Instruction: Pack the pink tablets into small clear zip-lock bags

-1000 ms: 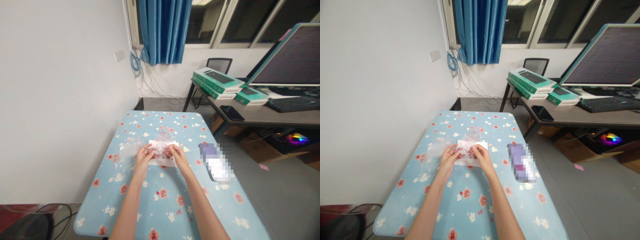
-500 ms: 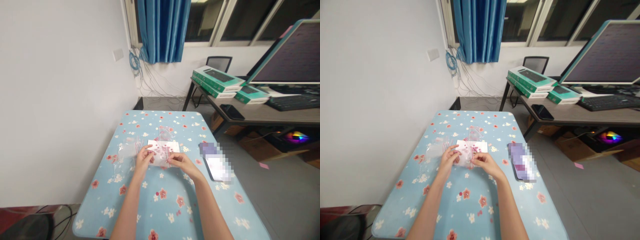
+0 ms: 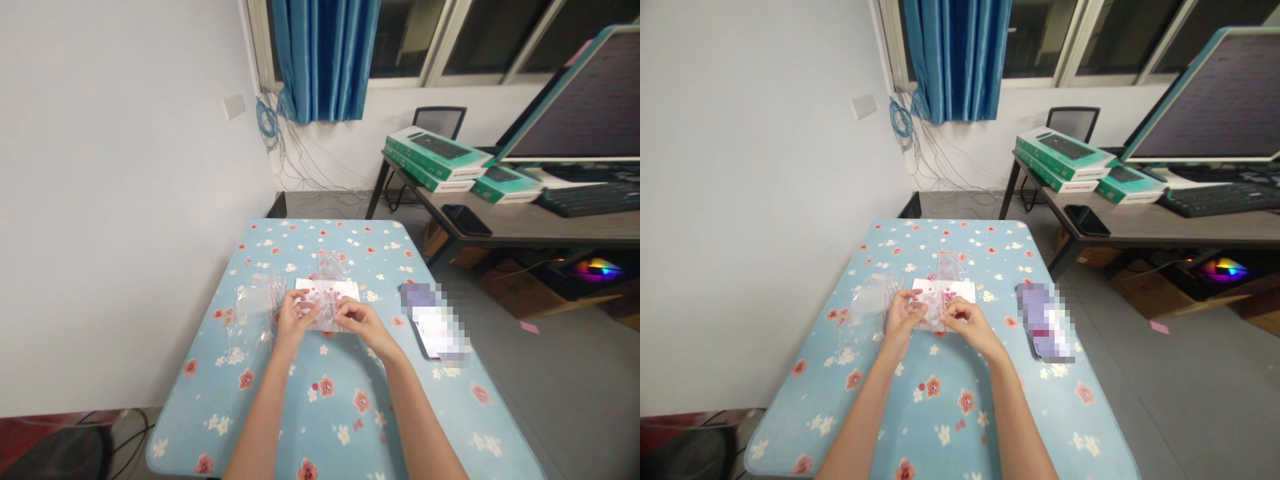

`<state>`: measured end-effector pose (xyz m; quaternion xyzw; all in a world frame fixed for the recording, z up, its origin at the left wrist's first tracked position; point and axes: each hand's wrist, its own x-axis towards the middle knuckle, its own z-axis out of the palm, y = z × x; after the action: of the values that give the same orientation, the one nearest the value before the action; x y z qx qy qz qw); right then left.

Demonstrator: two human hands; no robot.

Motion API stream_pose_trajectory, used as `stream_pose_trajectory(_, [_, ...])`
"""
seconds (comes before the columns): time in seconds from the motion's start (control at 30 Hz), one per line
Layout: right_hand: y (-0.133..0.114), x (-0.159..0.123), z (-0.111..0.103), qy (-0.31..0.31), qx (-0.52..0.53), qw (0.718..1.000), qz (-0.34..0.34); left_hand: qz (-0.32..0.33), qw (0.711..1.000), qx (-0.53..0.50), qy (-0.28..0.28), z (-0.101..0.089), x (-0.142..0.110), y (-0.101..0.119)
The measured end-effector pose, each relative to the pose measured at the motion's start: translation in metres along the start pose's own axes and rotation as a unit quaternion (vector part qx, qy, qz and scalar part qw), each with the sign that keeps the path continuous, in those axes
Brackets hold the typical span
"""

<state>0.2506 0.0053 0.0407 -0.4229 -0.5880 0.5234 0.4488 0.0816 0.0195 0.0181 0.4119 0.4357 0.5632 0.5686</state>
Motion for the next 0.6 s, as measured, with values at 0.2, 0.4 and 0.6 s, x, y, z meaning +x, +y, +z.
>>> stream_pose_trajectory(0.2, [0.0029,0.0018,0.0037,0.019,-0.008,1.0,-0.019,0.044,0.991,0.12,-0.038,-0.0017,-0.0015,-0.0011])
stream_pose_trajectory(0.4, [0.0038,0.0006,0.0063,0.036,-0.085,0.995,-0.049,0.039,0.987,0.143,-0.056,0.0003,-0.0031,-0.0013])
stream_pose_trajectory(0.6, [0.0046,-0.0003,0.0077,0.026,-0.098,0.994,-0.043,0.047,0.984,0.166,-0.038,-0.0033,-0.0004,-0.0033])
